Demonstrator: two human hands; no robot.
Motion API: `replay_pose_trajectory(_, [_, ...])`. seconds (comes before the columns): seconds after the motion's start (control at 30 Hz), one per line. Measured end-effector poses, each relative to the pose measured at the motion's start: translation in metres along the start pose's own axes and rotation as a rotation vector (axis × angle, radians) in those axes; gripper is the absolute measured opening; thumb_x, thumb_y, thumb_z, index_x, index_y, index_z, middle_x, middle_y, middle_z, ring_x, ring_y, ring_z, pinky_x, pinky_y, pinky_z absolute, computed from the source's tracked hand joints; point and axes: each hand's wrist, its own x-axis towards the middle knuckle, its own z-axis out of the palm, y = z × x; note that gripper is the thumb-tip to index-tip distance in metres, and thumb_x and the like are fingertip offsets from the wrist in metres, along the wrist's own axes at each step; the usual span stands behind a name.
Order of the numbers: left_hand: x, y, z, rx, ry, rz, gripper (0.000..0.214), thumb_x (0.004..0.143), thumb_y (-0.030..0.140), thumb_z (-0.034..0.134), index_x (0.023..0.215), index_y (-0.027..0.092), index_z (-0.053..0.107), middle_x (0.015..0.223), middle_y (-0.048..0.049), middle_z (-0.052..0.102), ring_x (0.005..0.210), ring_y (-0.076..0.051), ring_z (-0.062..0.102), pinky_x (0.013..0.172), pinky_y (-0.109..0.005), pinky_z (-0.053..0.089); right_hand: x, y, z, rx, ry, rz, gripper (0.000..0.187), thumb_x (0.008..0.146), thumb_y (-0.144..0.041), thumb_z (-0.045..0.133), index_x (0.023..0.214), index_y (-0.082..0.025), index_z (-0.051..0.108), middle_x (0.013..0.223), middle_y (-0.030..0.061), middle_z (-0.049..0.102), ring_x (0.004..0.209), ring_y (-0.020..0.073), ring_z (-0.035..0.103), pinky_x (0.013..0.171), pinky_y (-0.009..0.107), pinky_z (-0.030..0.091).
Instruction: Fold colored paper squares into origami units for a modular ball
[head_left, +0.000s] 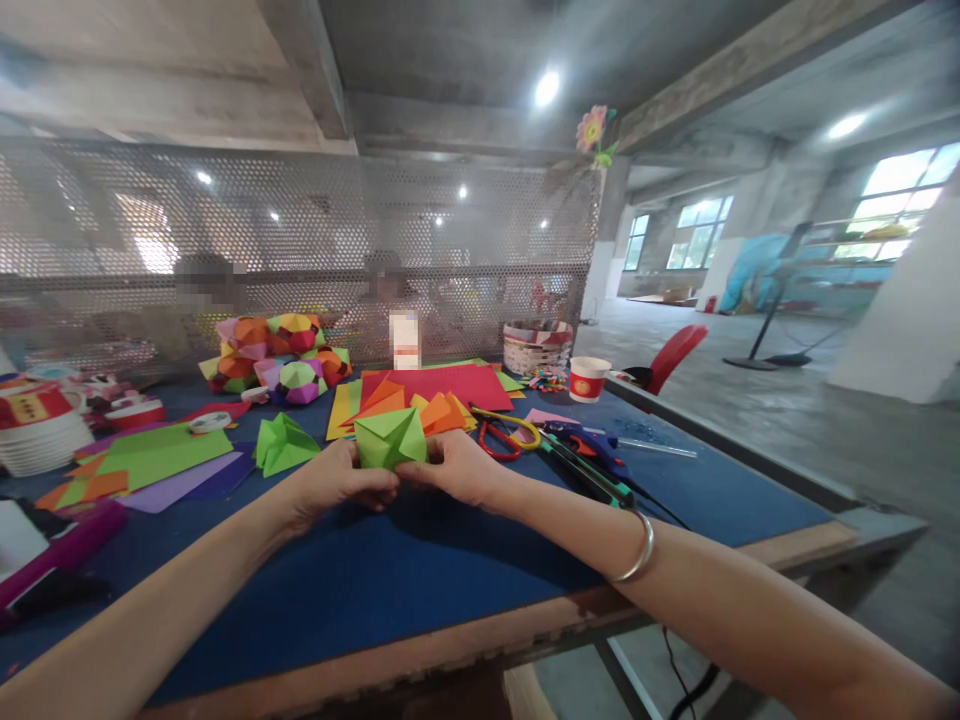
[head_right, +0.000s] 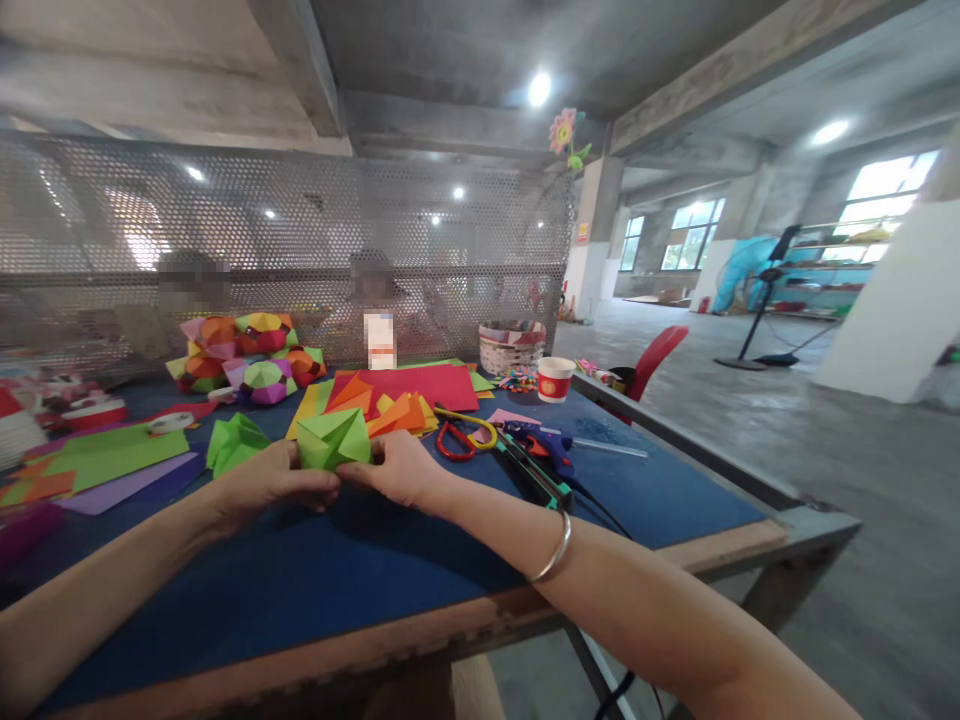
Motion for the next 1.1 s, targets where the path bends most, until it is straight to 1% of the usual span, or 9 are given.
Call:
replay_pose_trajectory(0.13, [0.001,0.000,-0.002,-0.013,0.005,0.002,0.021,0.049,0.031,0.078,0.065,0.016,0.073,0.063,-0.0017,0.069,0.062,-0.016,0.064,0.065,-0.030,0.056,0.002,0.001,0.000,0.016,-0.011,-0.008,0.034,0.078,-0.044,0.081,0.068,-0.017,0.065,0.065,0.0023,0.063,0.063,0.0140,0.054,0.057,0.025,0.042])
replay_pose_trajectory(0.23, [0.002,-0.001,-0.005,-0.018,0.006,0.007,0.020,0.050,0.031,0.079,0.062,0.017,0.072,0.062,-0.0012,0.068,0.061,-0.016,0.062,0.065,-0.030,0.055,0.003,0.000,-0.002,0.000,0.000,-0.013,0.035,0.078,-0.045,0.080,0.067,-0.016,0.065,0.064,0.0020,0.063,0.061,0.0132,0.053,0.056,0.024,0.041])
replay_pose_trajectory(0.33, [0.004,-0.001,-0.009,-0.027,-0.007,0.010,0.018,0.052,0.032,0.079,0.062,0.019,0.070,0.061,0.0001,0.066,0.060,-0.015,0.061,0.065,-0.028,0.055,0.002,-0.002,-0.005,-0.015,0.023,0.003,0.034,0.079,-0.043,0.079,0.066,-0.016,0.063,0.062,0.0003,0.061,0.059,0.0120,0.052,0.055,0.024,0.039])
replay_pose_trajectory(0.47, [0.004,-0.001,-0.012,-0.015,-0.015,0.005,0.016,0.054,0.032,0.078,0.061,0.020,0.069,0.063,-0.0002,0.067,0.061,-0.015,0.061,0.066,-0.027,0.053,0.000,-0.006,-0.007,0.020,0.029,0.006,0.031,0.082,-0.037,0.076,0.064,-0.017,0.060,0.058,-0.0013,0.059,0.057,0.0117,0.050,0.057,0.025,0.039])
replay_pose_trajectory(0.67, [0.001,0.000,-0.012,0.006,-0.009,-0.010,0.017,0.052,0.032,0.077,0.061,0.020,0.069,0.064,-0.0010,0.065,0.062,-0.016,0.061,0.067,-0.029,0.054,0.000,-0.007,-0.006,0.024,0.033,0.032,0.028,0.082,-0.033,0.077,0.064,-0.017,0.062,0.059,-0.0006,0.061,0.059,0.0128,0.052,0.058,0.026,0.039])
replay_pose_trajectory(0.77, [0.001,0.001,-0.016,-0.002,0.000,0.008,0.014,0.053,0.030,0.077,0.056,0.020,0.067,0.063,-0.0012,0.064,0.062,-0.016,0.060,0.067,-0.030,0.053,0.000,-0.008,-0.011,0.003,0.066,0.038,0.029,0.083,-0.031,0.075,0.062,-0.016,0.061,0.058,-0.0003,0.060,0.057,0.0121,0.051,0.057,0.025,0.039])
replay_pose_trajectory(0.87, [0.002,0.001,-0.021,0.010,0.008,0.027,0.018,0.056,0.031,0.077,0.053,0.020,0.064,0.062,-0.0008,0.063,0.062,-0.015,0.059,0.066,-0.029,0.052,0.000,-0.013,-0.016,0.027,0.121,0.076,0.029,0.082,-0.029,0.078,0.062,-0.016,0.061,0.061,0.0010,0.062,0.057,0.0121,0.052,0.059,0.025,0.042])
replay_pose_trajectory(1.0, [0.003,-0.001,-0.025,-0.004,-0.016,-0.009,0.025,0.057,0.037,0.084,0.064,0.018,0.069,0.069,-0.0026,0.068,0.067,-0.016,0.062,0.070,-0.029,0.053,-0.003,-0.019,-0.016,0.068,0.116,0.085,0.033,0.076,-0.031,0.085,0.061,-0.016,0.061,0.059,-0.0005,0.060,0.057,0.0115,0.052,0.061,0.025,0.042])
replay_pose_trajectory(1.1, [0.003,-0.002,-0.026,-0.057,-0.051,-0.032,0.033,0.057,0.040,0.089,0.074,0.017,0.074,0.082,-0.0065,0.073,0.075,-0.018,0.066,0.075,-0.030,0.054,-0.004,-0.021,-0.013,0.100,0.113,0.092,0.033,0.078,-0.032,0.083,0.061,-0.015,0.060,0.057,-0.0017,0.057,0.056,0.0109,0.049,0.060,0.025,0.040])
